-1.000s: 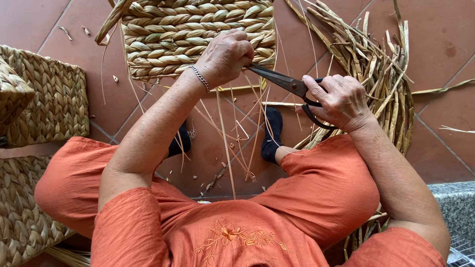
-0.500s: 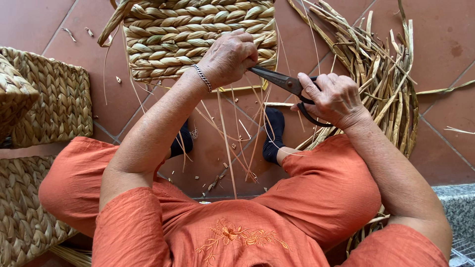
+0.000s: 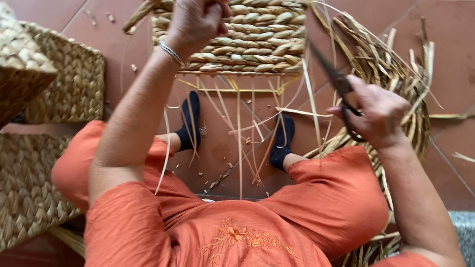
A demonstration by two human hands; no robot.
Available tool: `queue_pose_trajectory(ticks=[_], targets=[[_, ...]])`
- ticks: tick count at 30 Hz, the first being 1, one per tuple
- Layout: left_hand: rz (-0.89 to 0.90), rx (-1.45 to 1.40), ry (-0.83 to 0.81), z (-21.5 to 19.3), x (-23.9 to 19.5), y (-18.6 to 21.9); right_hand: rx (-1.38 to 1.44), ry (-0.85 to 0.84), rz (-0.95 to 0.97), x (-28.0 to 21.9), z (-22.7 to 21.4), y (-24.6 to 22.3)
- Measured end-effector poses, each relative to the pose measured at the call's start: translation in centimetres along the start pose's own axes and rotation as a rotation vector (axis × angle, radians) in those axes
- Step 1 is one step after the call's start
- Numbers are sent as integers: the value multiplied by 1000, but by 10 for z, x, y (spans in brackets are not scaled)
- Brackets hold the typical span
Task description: The person trims excess woven fibers from the edge of a rectangular basket using scissors. They then lift the basket to inspect the frame and adjust the remaining strands.
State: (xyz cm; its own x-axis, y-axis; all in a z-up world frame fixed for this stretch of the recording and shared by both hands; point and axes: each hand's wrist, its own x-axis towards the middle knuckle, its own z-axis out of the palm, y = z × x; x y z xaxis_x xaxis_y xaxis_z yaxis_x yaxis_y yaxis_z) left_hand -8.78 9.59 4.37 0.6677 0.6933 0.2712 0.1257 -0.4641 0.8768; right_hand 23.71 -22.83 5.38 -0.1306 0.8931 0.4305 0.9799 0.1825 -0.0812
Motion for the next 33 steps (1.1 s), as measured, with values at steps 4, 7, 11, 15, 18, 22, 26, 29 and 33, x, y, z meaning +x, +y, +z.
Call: queue_pose_trajectory(ticks=[4, 7, 11, 15, 18, 22, 26, 29, 33], targets=[[-93, 363, 15, -71, -15, -8, 31, 71, 31, 30, -20, -17], [81, 545, -68, -90, -29, -12, -15, 61, -48, 59, -22, -30], [243, 664, -120, -81, -36, -22, -48, -66, -129, 103, -4, -42], [178, 718, -159, -58, -34, -42, -82, -124, -190, 136, 18, -56], [247, 929, -251, -45, -28, -52, -118, -174, -203, 148, 30, -61], [305, 1078, -329, -42, -21, -52, -94, -160, -214, 157, 39, -62], [243, 723, -251, -58, -20, -52, -35, -150, -225, 160, 51, -62], [216, 695, -235, -69, -21, -50, -40, -158, -246, 164, 61, -65], [268, 717, -241, -69, -23, -46, -63, -182, -294, 168, 69, -66]])
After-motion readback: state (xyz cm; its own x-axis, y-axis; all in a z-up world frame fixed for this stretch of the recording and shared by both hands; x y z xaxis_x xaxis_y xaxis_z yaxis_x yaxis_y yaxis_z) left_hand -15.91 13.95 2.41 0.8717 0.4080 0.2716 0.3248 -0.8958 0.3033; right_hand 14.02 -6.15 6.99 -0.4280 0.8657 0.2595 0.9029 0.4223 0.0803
